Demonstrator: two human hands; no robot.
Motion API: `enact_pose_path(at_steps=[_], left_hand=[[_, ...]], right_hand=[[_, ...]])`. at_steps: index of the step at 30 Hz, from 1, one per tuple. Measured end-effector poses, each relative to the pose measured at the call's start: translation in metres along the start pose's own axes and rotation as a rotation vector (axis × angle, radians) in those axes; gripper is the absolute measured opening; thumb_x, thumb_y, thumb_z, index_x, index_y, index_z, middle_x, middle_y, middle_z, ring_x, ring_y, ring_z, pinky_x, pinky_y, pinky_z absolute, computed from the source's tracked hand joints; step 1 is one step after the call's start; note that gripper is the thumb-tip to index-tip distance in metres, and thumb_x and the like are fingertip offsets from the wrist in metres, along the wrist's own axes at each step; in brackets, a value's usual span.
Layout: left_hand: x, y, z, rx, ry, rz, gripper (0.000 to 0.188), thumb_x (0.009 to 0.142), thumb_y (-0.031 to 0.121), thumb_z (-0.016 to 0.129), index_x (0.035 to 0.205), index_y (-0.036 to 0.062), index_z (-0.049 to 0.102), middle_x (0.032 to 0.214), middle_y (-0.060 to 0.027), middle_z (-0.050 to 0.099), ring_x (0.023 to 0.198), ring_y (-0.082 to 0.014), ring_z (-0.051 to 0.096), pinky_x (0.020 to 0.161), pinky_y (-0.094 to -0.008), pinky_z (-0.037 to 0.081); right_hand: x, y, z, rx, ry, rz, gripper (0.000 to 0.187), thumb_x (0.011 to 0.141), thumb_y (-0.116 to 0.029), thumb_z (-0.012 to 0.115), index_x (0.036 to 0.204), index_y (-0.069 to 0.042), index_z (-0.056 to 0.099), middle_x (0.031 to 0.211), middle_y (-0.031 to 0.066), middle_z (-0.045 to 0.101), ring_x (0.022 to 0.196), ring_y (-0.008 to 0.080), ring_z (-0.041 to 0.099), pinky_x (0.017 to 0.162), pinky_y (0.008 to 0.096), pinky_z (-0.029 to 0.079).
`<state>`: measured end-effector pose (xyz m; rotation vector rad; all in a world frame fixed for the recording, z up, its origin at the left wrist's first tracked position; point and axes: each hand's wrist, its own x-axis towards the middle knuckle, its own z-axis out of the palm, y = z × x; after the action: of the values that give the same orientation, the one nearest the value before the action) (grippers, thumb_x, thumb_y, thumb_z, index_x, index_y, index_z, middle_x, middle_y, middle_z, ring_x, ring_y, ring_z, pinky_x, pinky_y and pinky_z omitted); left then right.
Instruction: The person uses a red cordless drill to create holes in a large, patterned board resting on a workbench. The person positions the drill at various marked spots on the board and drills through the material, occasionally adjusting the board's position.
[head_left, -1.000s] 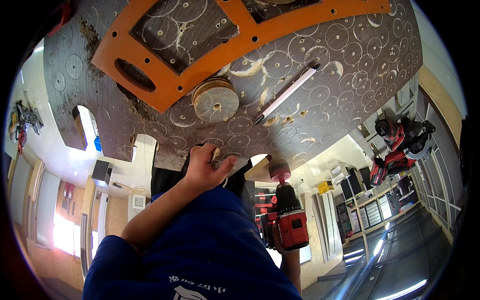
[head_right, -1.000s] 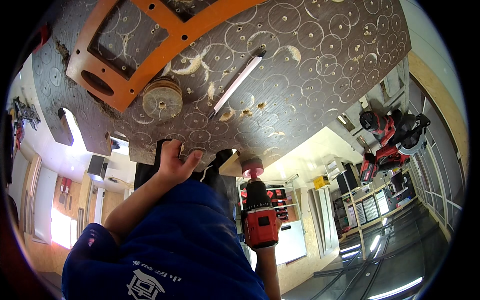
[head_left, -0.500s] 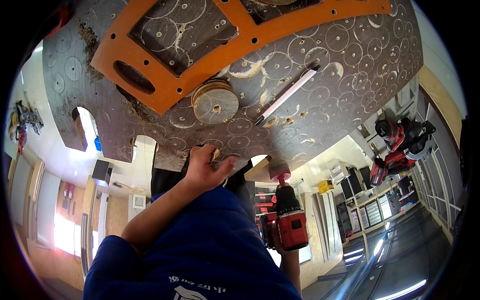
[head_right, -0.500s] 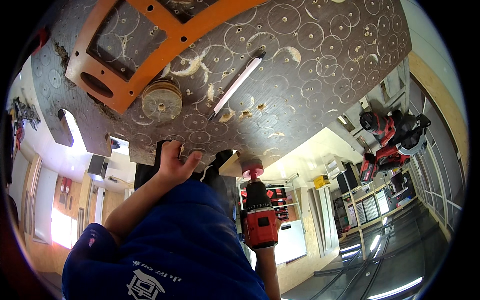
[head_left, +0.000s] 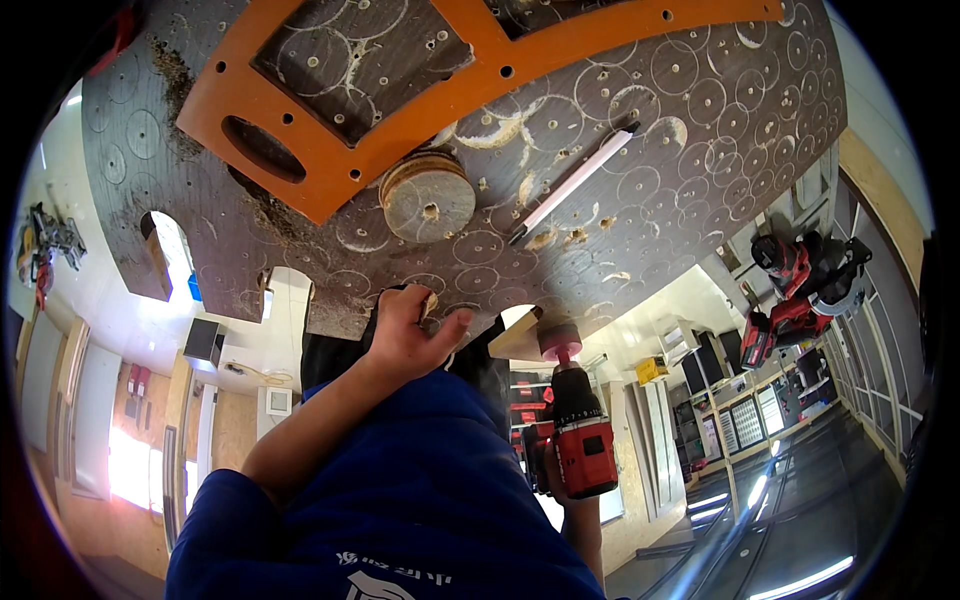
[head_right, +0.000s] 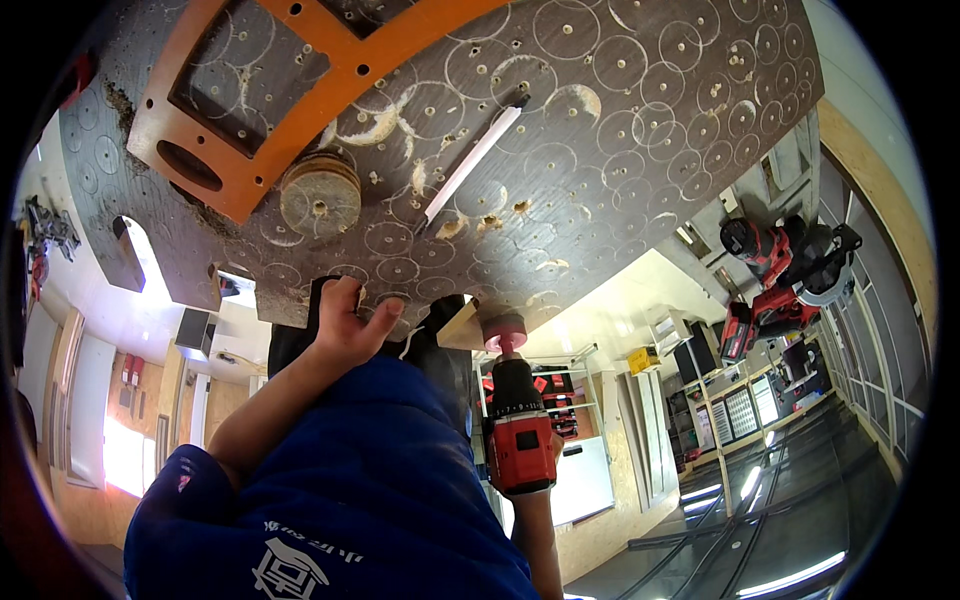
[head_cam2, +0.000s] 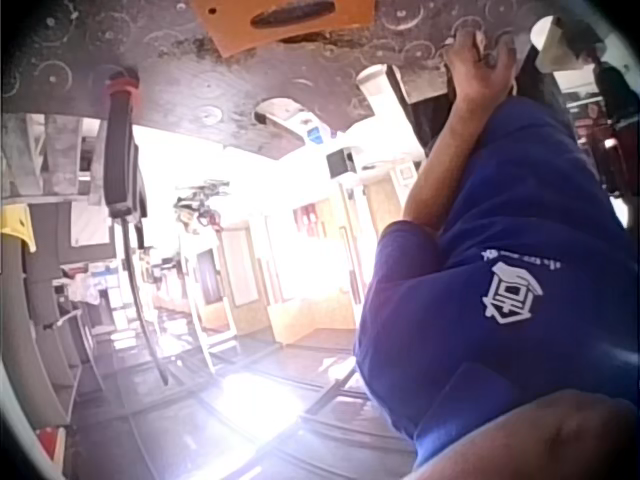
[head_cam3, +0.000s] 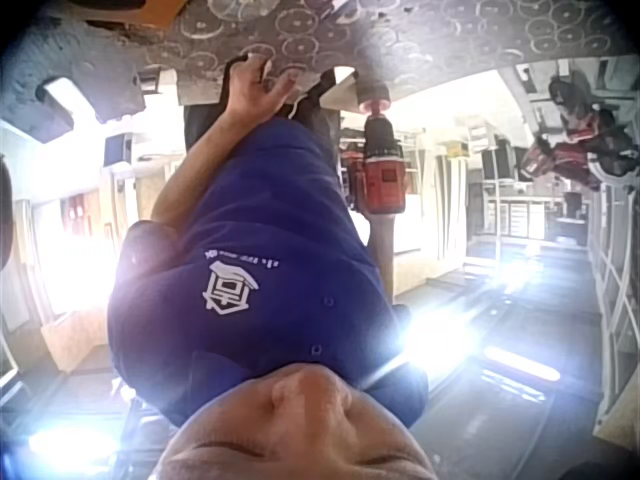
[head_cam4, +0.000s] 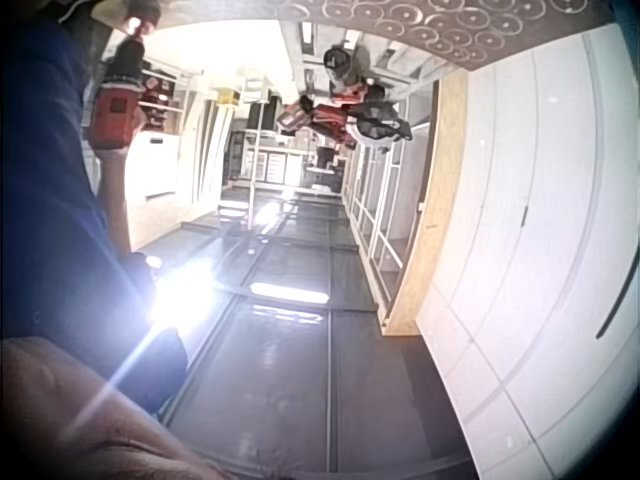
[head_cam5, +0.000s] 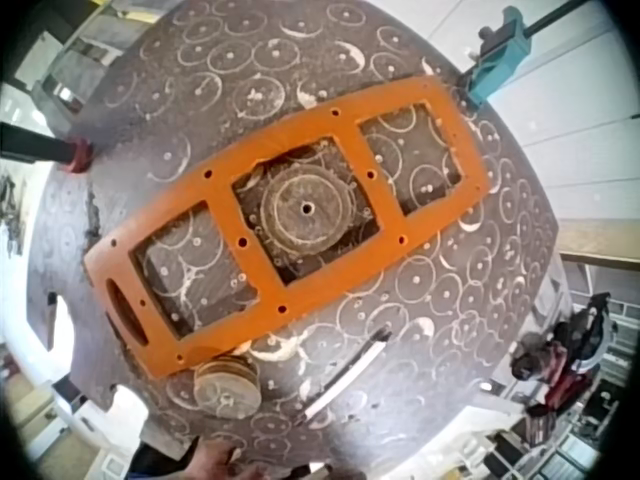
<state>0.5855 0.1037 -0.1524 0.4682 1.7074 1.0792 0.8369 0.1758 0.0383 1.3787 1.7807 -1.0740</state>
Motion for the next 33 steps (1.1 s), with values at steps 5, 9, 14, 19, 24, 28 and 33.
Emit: enact_pose_path(at_steps=[5, 9, 14, 19, 24, 28, 33], left_hand=[[0.000, 0.003, -0.002, 0.015, -0.017, -0.027, 0.035, 0.075, 0.020, 0.078, 0.063, 0.0036, 0.050, 0.051, -0.0129, 0.050, 0.042, -0.0280, 0.052, 0.043, -0.0342, 0.039], [0.003, 0.011, -0.005, 0.080, -0.034, -0.039, 0.035, 0.076, 0.021, 0.078, 0.064, 0.0035, 0.050, 0.051, -0.0127, 0.050, 0.042, -0.0282, 0.052, 0.044, -0.0348, 0.039], [0.002, 0.007, -0.001, 0.041, -0.002, -0.019, 0.035, 0.076, 0.022, 0.078, 0.064, 0.0033, 0.050, 0.051, -0.0123, 0.050, 0.042, -0.0279, 0.051, 0.044, -0.0353, 0.040], [0.000, -0.002, -0.002, 0.058, -0.021, 0.011, 0.036, 0.077, 0.022, 0.077, 0.064, 0.0032, 0.050, 0.051, -0.0119, 0.049, 0.041, -0.0266, 0.050, 0.044, -0.0338, 0.040], [0.003, 0.006, -0.001, 0.027, 0.011, 0.020, 0.036, 0.077, 0.021, 0.077, 0.063, 0.0035, 0.049, 0.050, -0.0117, 0.048, 0.040, -0.0254, 0.049, 0.042, -0.0327, 0.038], [0.002, 0.004, -0.004, 0.058, -0.016, 0.017, 0.037, 0.077, 0.021, 0.077, 0.063, 0.0035, 0.048, 0.050, -0.0119, 0.047, 0.039, -0.0254, 0.047, 0.042, -0.0332, 0.038], [0.002, 0.004, -0.001, 0.001, 0.007, 0.004, 0.039, 0.077, 0.022, 0.078, 0.061, 0.0041, 0.047, 0.049, -0.0120, 0.046, 0.039, -0.0256, 0.045, 0.042, -0.0337, 0.037]], right_hand=[[-0.004, 0.001, 0.002, 0.004, -0.007, 0.010, 0.019, 0.086, -0.020, 0.062, 0.102, -0.009, 0.063, 0.091, 0.0087, 0.065, 0.085, 0.0268, 0.063, 0.072, 0.0403, 0.048], [-0.006, 0.001, 0.002, 0.006, -0.007, 0.015, 0.019, 0.086, -0.020, 0.062, 0.101, -0.009, 0.064, 0.091, 0.0086, 0.065, 0.084, 0.0268, 0.063, 0.072, 0.0404, 0.048], [-0.007, 0.001, 0.002, 0.012, -0.008, 0.021, 0.019, 0.086, -0.020, 0.062, 0.101, -0.009, 0.064, 0.090, 0.0084, 0.065, 0.084, 0.0268, 0.063, 0.071, 0.0404, 0.048], [-0.007, 0.001, 0.002, 0.014, -0.010, 0.024, 0.019, 0.085, -0.020, 0.063, 0.100, -0.010, 0.064, 0.090, 0.0082, 0.065, 0.084, 0.0268, 0.063, 0.071, 0.0405, 0.048], [-0.006, 0.002, 0.001, 0.016, -0.015, 0.026, 0.018, 0.085, -0.020, 0.063, 0.100, -0.010, 0.064, 0.090, 0.0080, 0.065, 0.084, 0.0268, 0.063, 0.071, 0.0405, 0.048], [-0.005, 0.002, 0.001, 0.017, -0.018, 0.029, 0.018, 0.085, -0.020, 0.063, 0.100, -0.010, 0.064, 0.090, 0.0078, 0.065, 0.083, 0.0268, 0.063, 0.070, 0.0406, 0.047], [-0.004, 0.002, 0.002, 0.019, -0.019, 0.032, 0.018, 0.084, -0.021, 0.063, 0.099, -0.010, 0.064, 0.089, 0.0077, 0.065, 0.083, 0.0268, 0.063, 0.070, 0.0406, 0.047]])
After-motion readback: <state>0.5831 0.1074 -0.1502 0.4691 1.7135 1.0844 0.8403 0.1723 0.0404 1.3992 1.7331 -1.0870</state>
